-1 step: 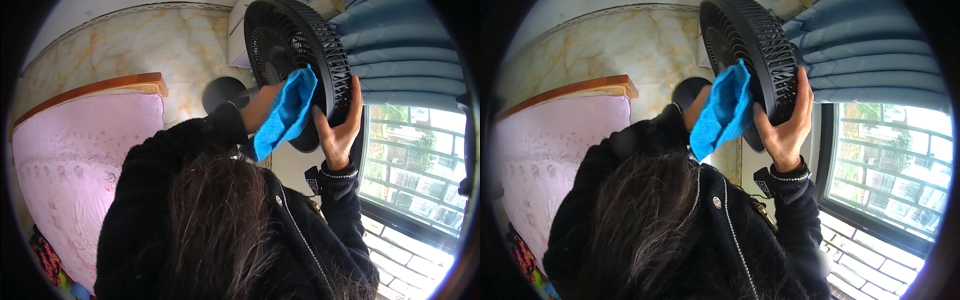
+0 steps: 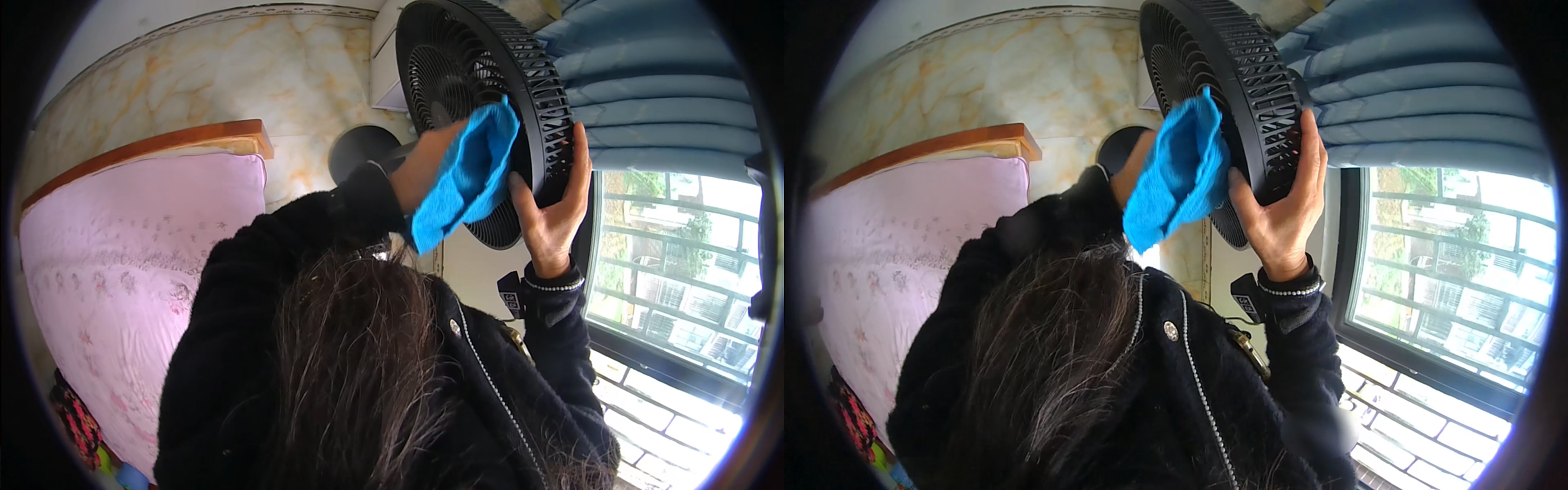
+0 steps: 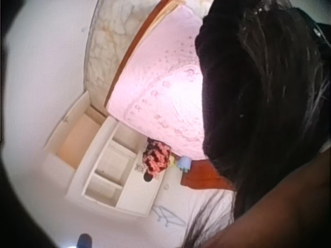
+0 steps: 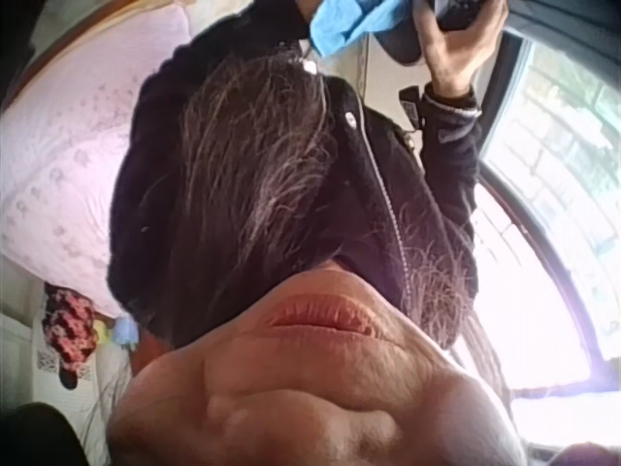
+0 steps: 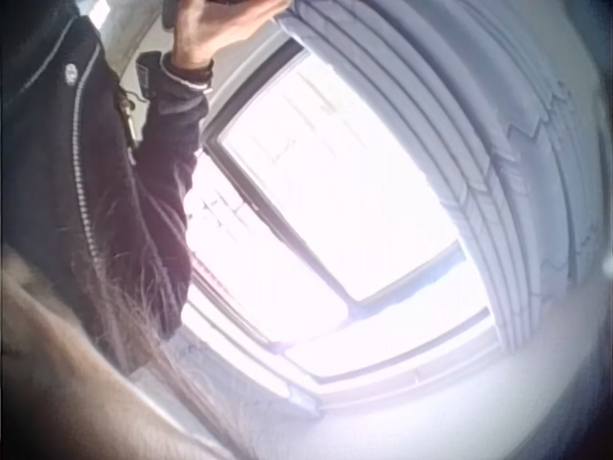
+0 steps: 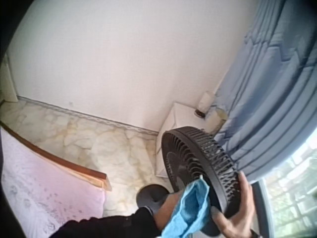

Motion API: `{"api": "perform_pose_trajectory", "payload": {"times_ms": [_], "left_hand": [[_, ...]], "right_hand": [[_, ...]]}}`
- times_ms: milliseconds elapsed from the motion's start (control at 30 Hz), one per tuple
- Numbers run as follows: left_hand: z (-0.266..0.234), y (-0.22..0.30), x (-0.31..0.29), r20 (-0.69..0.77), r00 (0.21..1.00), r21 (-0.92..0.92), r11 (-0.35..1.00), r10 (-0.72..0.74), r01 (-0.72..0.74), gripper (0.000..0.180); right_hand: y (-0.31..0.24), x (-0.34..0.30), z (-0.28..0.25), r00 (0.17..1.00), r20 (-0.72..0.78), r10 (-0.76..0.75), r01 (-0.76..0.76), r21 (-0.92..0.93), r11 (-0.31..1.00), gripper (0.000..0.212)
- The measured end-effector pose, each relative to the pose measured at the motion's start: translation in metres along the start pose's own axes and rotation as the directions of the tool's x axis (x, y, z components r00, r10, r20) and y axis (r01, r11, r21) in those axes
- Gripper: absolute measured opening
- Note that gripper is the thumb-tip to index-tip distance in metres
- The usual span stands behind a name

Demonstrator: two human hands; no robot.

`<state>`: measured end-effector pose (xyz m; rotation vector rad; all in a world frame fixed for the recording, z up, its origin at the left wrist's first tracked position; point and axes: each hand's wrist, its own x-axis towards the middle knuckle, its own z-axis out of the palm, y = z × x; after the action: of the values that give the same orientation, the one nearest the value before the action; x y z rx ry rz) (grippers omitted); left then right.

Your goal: The person wipes a green plastic stool with a blue cloth, cleaning the underside, sides, and top surface. Then the person wipes the exterior of a black electric fan, cleaning the grill and base.

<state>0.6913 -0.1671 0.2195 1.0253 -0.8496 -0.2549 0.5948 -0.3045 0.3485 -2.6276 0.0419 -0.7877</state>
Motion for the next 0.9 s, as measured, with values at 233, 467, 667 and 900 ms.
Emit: {"api": "perform_pose_trajectory", "payload": {"times_ms": [233,467,667,900], "left_hand": [[-0.071,-0.008,0.073,-0.451,0.873,0.456,0.889,0.185,0.047,0.018],[-0.067,-0.023,0.114,-0.724,0.673,-0.004,0.975,0.152,-0.224,0.019],[-0.017,-0.038,0.075,-0.578,0.663,0.447,0.864,0.476,-0.231,0.024],[0.028,-0.027,-0.008,-0.121,0.949,0.319,0.917,0.292,-0.241,0.036]], "right_hand": [[0.0,-0.004,-0.001,1.0,0.011,-0.01,0.01,-0.02,1.0,0.093],[-0.001,-0.005,0.001,1.0,0.013,-0.017,0.018,-0.049,0.999,0.095],[0.003,-0.008,0.001,0.999,-0.022,0.032,-0.033,-0.069,0.997,0.097],[0.006,-0.002,0.003,1.0,-0.022,0.001,-0.002,-0.068,0.998,0.099]]}}
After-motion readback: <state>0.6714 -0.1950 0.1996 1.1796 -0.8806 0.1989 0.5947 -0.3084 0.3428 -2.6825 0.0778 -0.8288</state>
